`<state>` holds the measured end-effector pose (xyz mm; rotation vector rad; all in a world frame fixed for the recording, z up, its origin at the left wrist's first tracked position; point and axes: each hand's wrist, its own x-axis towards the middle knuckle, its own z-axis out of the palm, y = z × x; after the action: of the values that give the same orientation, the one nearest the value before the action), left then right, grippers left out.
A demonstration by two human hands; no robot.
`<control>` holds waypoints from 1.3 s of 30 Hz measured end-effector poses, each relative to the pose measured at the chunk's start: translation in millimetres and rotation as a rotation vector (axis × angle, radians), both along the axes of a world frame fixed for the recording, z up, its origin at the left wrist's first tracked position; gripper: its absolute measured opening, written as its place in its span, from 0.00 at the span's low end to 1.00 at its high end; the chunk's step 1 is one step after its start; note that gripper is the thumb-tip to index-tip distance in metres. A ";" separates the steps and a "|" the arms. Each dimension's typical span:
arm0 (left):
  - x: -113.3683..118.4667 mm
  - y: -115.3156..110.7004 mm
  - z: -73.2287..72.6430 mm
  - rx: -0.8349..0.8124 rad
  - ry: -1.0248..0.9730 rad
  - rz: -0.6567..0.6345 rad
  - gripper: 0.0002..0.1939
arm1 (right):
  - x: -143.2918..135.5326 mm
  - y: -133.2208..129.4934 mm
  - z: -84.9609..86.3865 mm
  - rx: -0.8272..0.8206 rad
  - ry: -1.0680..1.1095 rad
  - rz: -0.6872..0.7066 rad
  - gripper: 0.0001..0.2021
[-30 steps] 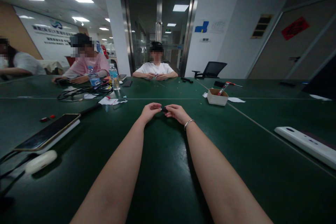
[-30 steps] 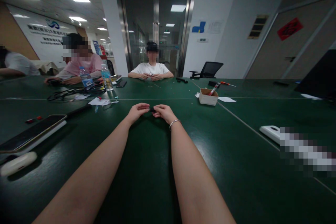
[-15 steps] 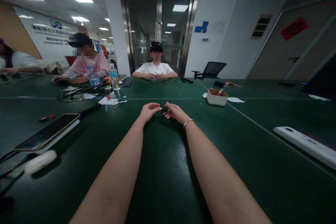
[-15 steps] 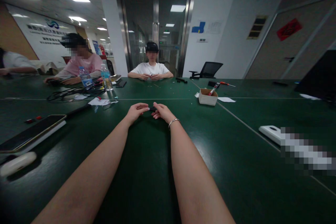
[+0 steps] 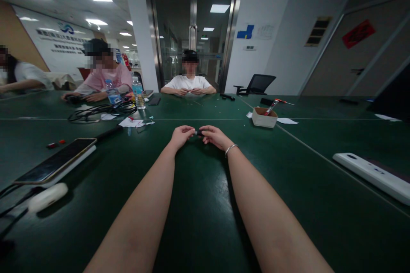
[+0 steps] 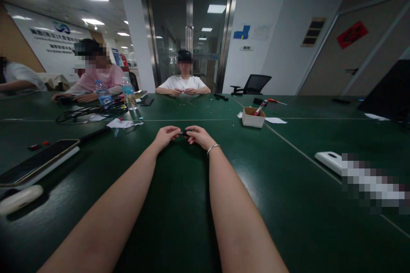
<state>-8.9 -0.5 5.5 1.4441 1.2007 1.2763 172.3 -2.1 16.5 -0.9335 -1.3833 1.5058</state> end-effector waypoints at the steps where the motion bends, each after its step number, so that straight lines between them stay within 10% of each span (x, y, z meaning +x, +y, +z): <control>1: 0.7 1.5 -1.2 -0.011 0.005 -0.015 0.16 | 1.2 -0.3 -0.2 -0.004 0.013 0.009 0.09; 39: 1.0 -1.0 -3.4 0.043 0.072 -0.108 0.12 | 2.8 0.7 -0.5 -0.084 0.115 -0.039 0.09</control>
<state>-7.9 -1.5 2.1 1.5765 1.1322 1.1910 175.2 -1.5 16.0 -0.9059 -1.2213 1.5728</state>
